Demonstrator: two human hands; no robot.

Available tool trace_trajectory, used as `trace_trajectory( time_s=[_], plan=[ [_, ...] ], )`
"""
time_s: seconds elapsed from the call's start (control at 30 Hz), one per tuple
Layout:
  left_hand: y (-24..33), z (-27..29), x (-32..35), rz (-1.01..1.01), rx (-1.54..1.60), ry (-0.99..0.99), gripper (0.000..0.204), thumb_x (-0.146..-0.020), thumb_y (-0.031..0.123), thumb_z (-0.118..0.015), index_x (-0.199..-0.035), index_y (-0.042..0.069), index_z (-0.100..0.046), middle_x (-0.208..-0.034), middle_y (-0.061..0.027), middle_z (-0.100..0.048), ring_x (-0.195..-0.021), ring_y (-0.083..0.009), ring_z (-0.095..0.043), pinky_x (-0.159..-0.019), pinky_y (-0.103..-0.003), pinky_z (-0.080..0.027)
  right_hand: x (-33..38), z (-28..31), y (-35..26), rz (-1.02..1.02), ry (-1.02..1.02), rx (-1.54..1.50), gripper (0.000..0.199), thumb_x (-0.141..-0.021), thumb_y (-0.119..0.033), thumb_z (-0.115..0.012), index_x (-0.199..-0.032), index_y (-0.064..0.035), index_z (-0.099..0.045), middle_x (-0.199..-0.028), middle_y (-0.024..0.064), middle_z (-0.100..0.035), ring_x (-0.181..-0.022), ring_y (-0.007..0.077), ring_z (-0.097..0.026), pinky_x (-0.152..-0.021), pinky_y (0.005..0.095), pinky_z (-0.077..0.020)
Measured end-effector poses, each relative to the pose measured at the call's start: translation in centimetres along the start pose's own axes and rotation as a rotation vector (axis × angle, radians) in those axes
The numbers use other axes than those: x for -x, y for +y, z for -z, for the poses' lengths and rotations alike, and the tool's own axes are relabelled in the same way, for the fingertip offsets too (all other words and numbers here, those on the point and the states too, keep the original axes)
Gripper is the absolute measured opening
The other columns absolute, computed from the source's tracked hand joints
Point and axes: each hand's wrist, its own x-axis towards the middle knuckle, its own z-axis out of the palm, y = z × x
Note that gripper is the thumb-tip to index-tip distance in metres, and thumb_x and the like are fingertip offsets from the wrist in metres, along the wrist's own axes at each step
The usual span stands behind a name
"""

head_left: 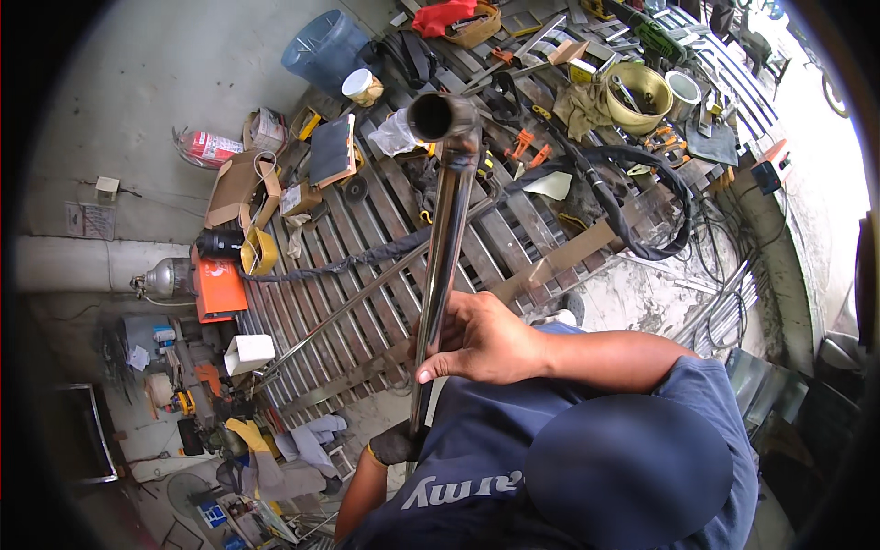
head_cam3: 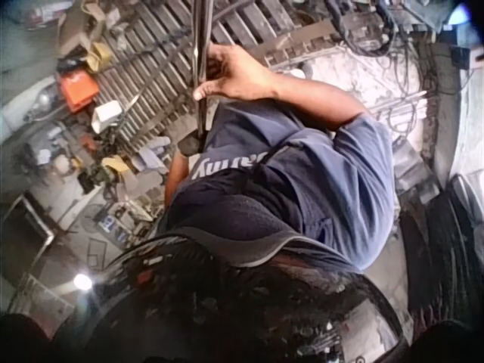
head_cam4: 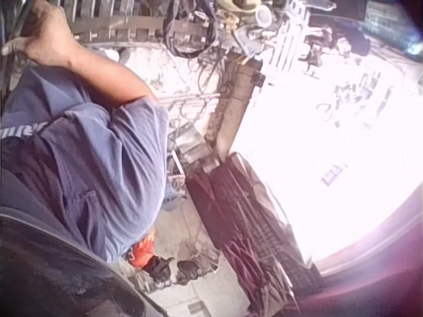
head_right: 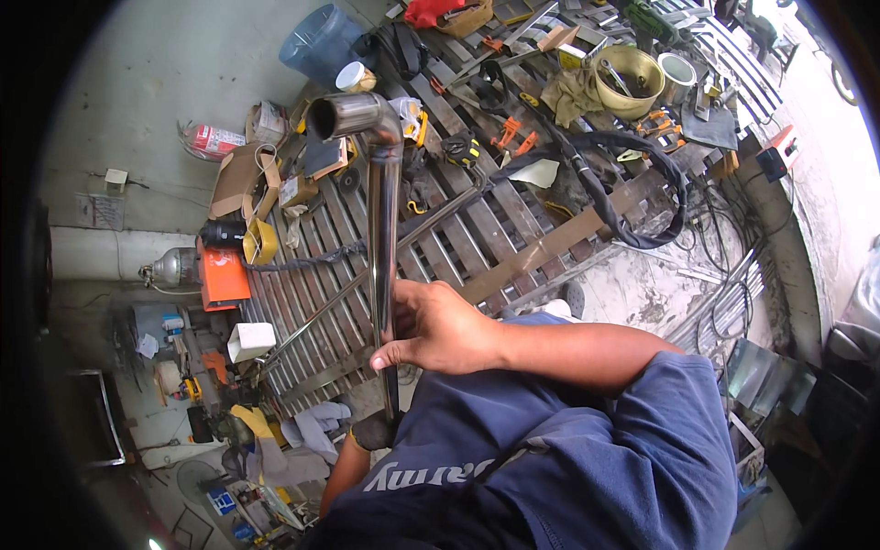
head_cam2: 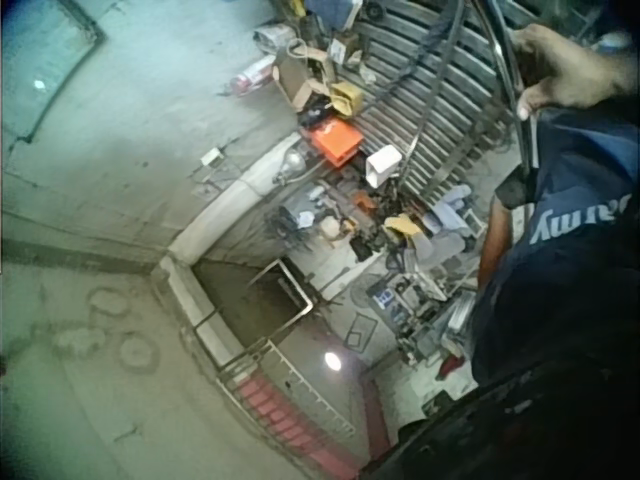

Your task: Welding sections of a stainless steel rail or frame in a workshop.

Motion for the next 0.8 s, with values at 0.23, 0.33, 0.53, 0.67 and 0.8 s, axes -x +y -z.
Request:
trace_trajectory(
  time_s=[0.23, 0.33, 0.53, 0.67, 0.8],
  plan=[
    [-0.7, 1.0, -0.3, 0.092, 0.063, -0.093, 0.037, -0.096, 0.007, -0.078, -0.13, -0.005, -0.069, -0.118, -0.0108, -0.077, -0.105, -0.0196, -0.07, -0.093, -0.036, -0.058, -0.1, -0.1, -0.8, -0.084, 0.089, 0.099, 0.057, -0.077, -0.015, -0.101, -0.116, -0.0023, -0.061, -0.091, 0.0042, -0.077, -0.087, 0.0107, -0.072, -0.078, 0.0296, -0.0609],
    [-0.9, 1.1, -0.3, 0.073, 0.136, -0.08, 0.036, -0.096, 0.008, -0.079, -0.128, -0.005, -0.07, -0.117, -0.0106, -0.077, -0.104, -0.0201, -0.071, -0.091, -0.037, -0.059, -0.1, -0.1, -0.8, -0.078, 0.137, 0.122, 0.062, -0.072, -0.023, -0.105, -0.114, -0.0019, -0.064, -0.086, 0.0014, -0.073, -0.081, 0.0093, -0.068, -0.072, 0.0294, -0.0571],
    [0.2, 1.3, -0.8, 0.113, 0.089, -0.039, 0.029, -0.096, 0.011, -0.078, -0.121, -0.004, -0.073, -0.11, -0.0098, -0.078, -0.099, -0.0173, -0.07, -0.086, -0.034, -0.058, -1.1, -0.3, -0.2, -0.094, 0.194, 0.237, 0.063, -0.07, -0.027, -0.106, -0.108, -0.0029, -0.061, -0.086, -0.0003, -0.071, -0.08, 0.0068, -0.063, -0.07, 0.0272, -0.0543],
    [1.1, 0.9, -1.1, 0.073, -0.157, 0.157, 0.021, -0.096, 0.017, -0.078, -0.109, 0.0, -0.076, -0.092, -0.0066, -0.076, -0.086, -0.0141, -0.07, -0.078, -0.032, -0.057, -2.6, -0.3, 2.8, -0.041, 0.158, 0.057, 0.067, -0.068, -0.035, -0.107, -0.107, -0.0022, -0.064, -0.086, 0.0013, -0.065, -0.079, 0.0109, -0.061, -0.071, 0.0289, -0.0516],
    [2.5, 1.7, 0.8, -0.016, -0.359, 0.571, 0.022, -0.098, 0.024, -0.079, -0.091, 0.004, -0.074, -0.075, -0.0001, -0.068, -0.069, -0.012, -0.065, -0.068, -0.032, -0.055, -2.5, 0.7, 3.3, -0.066, 0.037, 0.073, 0.068, -0.07, -0.035, -0.106, -0.11, -0.0021, -0.062, -0.092, 0.0041, -0.064, -0.087, 0.0132, -0.062, -0.074, 0.0303, -0.0523]
  ],
)
